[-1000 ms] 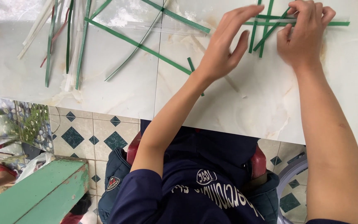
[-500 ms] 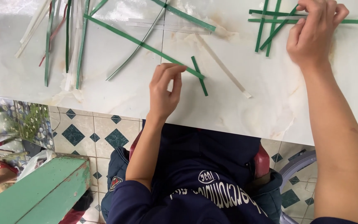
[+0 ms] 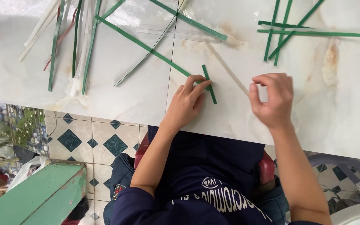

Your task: Weaving green and white plastic strips together on a table to form a grid pattern.

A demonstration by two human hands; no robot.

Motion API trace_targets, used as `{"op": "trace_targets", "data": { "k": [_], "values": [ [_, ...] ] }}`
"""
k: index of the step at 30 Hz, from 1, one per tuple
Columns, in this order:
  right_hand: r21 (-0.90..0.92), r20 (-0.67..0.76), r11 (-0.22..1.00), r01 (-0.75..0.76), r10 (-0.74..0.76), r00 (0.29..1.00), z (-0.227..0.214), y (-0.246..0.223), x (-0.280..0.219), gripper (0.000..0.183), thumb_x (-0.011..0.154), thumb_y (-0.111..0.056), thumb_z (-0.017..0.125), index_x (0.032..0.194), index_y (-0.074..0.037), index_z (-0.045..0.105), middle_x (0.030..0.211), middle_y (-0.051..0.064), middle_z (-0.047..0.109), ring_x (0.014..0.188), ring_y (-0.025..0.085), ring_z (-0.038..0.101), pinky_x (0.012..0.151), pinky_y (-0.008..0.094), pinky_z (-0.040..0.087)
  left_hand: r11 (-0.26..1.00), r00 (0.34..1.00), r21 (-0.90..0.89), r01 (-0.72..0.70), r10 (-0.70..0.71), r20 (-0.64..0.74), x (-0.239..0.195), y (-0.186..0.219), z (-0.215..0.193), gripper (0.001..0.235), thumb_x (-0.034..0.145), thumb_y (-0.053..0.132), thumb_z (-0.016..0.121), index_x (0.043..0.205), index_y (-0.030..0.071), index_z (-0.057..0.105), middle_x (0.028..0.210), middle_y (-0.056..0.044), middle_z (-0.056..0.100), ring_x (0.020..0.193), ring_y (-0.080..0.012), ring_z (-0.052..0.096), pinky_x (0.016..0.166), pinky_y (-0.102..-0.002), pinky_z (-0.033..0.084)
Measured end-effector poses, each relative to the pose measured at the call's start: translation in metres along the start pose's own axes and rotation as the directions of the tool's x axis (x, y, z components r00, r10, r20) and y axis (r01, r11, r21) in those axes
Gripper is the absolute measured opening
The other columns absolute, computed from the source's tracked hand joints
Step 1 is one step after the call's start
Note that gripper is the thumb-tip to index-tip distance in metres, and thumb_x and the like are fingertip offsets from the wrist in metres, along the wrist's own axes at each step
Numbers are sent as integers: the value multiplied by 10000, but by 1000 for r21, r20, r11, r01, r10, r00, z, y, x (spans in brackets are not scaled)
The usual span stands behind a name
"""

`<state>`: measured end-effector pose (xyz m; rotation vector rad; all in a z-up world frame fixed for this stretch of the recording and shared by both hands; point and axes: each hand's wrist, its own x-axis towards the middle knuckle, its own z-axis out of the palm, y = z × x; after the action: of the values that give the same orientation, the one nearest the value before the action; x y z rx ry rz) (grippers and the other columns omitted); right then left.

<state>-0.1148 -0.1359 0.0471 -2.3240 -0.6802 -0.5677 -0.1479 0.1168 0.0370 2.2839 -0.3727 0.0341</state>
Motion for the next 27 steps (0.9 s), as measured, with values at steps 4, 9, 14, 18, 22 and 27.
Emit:
{"op": "trace_targets", "data": {
  "k": [4,9,14,18,22,27],
  "values": [
    [-130,187,958,-257,278,942,-7,-21,-13,236,895,-48,736,1090,-36,604,947,55,566,816,241,543,772,381,452,999,999,-34,34,-34,-2,-1,-2,3,378,853,-47,648,1211,75,637,1148,-73,536,800,-226,671,762,-346,534],
    [-221,276,881,-419,468,839,-17,-30,-26,267,860,-46,762,1067,-14,595,961,67,526,871,266,546,788,390,490,997,998,-54,56,-55,9,0,-1,2,383,848,-44,656,1209,85,641,1141,-77,523,794,-223,669,763,-338,527],
    [-206,271,832,-515,554,787,-22,-38,-33,196,900,23,686,1059,-25,583,908,74,543,849,238,542,760,363,500,994,997,-74,75,-73,22,1,4,0,400,848,-49,652,1227,77,624,1177,-95,498,827,-242,678,787,-345,528],
    [-193,301,799,-569,601,741,-28,-42,-36,196,892,37,667,1058,-16,577,890,88,564,857,247,557,775,371,507,995,997,-62,76,-75,30,1,10,-4,406,847,-62,653,1236,49,610,1218,-125,476,860,-281,683,803,-370,533],
    [-194,349,764,-615,640,685,-32,-46,-38,160,901,18,650,1030,-58,593,874,55,548,866,222,543,805,329,507,994,994,-43,105,-103,39,0,11,-4,427,842,-58,666,1249,57,605,1261,-132,458,871,-282,685,819,-365,525],
    [-197,348,768,-609,636,689,-32,-47,-44,148,894,21,642,1009,-59,595,866,55,535,865,227,539,817,335,506,993,993,-41,111,-110,33,-2,12,-4,439,842,-52,674,1260,51,590,1299,-138,437,890,-298,687,843,-386,531]
  ]
}}
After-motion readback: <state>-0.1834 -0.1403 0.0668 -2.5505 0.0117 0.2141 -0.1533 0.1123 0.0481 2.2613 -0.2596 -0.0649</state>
